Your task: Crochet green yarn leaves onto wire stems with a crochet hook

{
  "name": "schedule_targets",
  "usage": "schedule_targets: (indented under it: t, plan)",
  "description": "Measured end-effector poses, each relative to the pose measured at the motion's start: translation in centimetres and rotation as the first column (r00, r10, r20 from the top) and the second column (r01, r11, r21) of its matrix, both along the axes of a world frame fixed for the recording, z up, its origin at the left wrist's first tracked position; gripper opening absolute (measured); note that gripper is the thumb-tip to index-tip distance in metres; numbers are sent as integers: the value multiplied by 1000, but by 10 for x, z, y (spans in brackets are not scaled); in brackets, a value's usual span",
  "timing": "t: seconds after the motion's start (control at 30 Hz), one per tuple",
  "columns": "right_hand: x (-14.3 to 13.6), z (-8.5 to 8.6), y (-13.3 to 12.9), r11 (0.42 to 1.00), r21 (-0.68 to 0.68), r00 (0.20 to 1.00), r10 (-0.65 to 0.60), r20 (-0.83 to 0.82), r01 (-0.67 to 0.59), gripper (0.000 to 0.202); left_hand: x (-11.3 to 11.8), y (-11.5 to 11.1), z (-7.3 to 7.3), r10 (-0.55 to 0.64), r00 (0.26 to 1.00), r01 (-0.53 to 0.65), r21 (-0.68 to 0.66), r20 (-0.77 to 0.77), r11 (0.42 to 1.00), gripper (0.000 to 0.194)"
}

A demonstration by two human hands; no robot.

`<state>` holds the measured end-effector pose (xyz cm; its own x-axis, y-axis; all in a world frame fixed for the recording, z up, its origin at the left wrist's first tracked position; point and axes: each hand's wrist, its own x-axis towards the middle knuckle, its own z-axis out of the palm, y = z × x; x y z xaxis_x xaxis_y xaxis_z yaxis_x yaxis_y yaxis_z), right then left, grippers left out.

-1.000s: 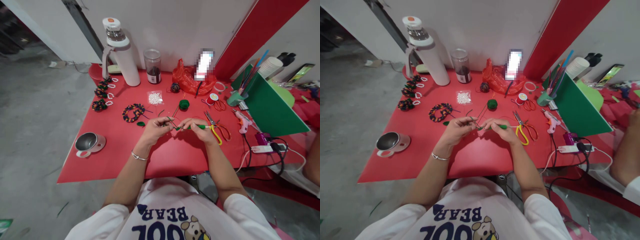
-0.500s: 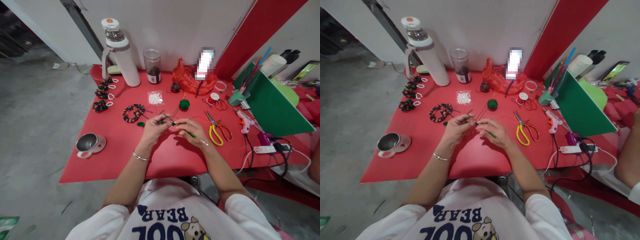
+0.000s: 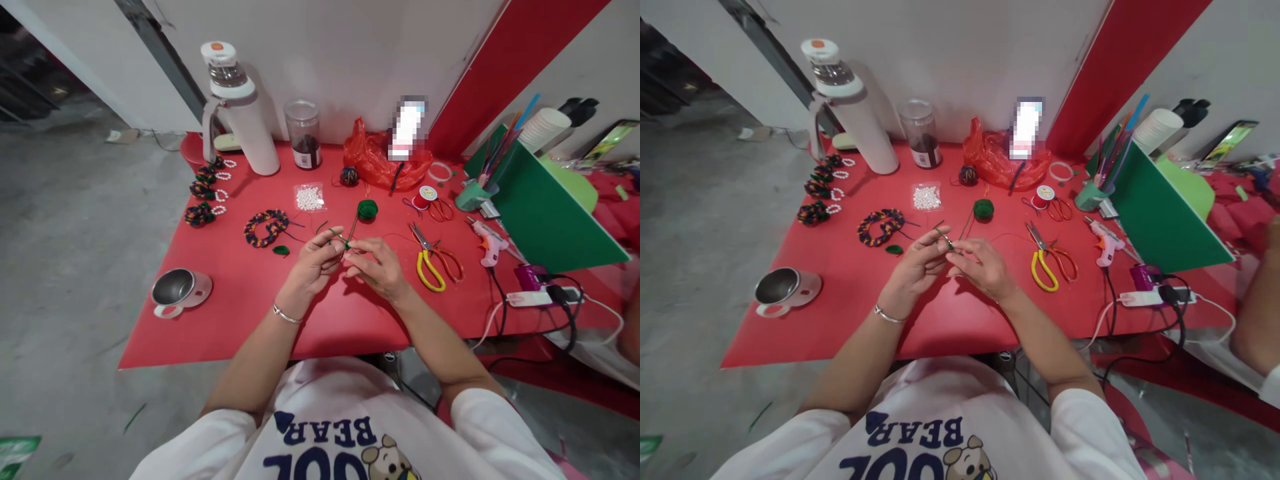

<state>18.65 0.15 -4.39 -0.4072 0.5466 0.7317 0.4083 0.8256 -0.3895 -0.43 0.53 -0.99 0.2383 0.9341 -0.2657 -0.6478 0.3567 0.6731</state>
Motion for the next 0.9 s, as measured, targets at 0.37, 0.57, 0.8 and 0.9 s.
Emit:
schedule_targets:
  t: [0.37, 0.57, 0.8, 0.9]
  plan:
    - [11, 19, 12, 988, 8, 988, 153, -27, -153, 32, -15, 3, 5, -123, 990, 121, -32, -74, 992, 52]
    - [12, 26, 9, 980, -100, 985, 172, -23, -173, 21, -15, 5, 3, -39, 979, 39, -3, -201, 999, 53]
    - [15, 36, 1, 882, -358, 940, 220, -262, -306, 20, -17, 6, 6, -32, 975, 37, 15, -222, 999, 54]
    - [13, 33, -1, 801, -475, 901, 172, -399, -364, 24, -14, 4, 7, -32, 978, 42, 45, -209, 998, 55]
